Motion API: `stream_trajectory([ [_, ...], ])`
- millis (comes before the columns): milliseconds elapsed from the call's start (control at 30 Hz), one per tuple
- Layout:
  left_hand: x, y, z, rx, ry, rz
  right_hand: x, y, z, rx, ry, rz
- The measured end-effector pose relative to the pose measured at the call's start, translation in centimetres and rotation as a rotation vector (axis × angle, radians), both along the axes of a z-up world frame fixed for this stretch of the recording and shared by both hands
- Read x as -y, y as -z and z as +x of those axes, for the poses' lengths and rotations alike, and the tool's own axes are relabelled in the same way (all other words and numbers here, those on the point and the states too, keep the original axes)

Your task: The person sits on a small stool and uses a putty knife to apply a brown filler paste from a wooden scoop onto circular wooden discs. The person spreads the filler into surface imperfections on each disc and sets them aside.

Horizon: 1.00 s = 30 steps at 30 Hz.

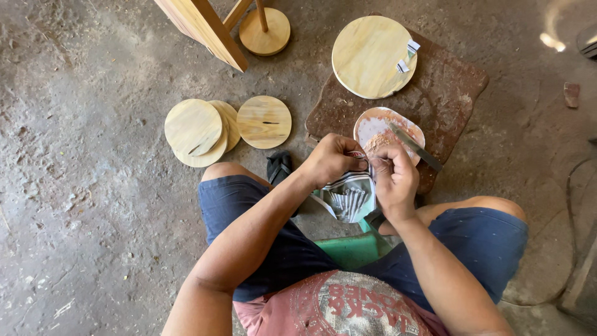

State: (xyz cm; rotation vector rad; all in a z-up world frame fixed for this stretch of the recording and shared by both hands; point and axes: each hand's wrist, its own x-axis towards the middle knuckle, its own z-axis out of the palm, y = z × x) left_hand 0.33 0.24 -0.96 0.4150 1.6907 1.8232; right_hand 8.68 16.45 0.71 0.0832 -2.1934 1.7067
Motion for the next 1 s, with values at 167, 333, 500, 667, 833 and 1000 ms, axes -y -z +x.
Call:
stream_trajectory([
  [167,2.8,0.4,-1.9,-0.474,-0.107,-0.445,-1.0,0.6,-1.4,0.008,0.166,-0.174],
  [333,7.6,-0.1,-10.6,-0.646,-0.368,-0.712,-2.4,0.6,-4.7,0.124,0.120,-0.188],
  [500,8.1,1.8,-19.9,-0.555,-0.127,-1.159,-3.0,1.0,-5.7,0.194,0.141,-0.210],
  [667,7.1,8.1,-27.4,-0.486,0.101,-0.954,-4.7,2.3,-5.1,0.219,0.179,-0.296],
  [833,2.4,12.6,-32.0,-0.255,0.012,-0.680,-6.0,2.9,-5.8,0.352,0.209,-0.223],
  [1000,-1.7,13.2,-33.6,-0.040,-0.033,-0.620,-6.9,1.9,-6.4,0.284,0.166,-0.001],
])
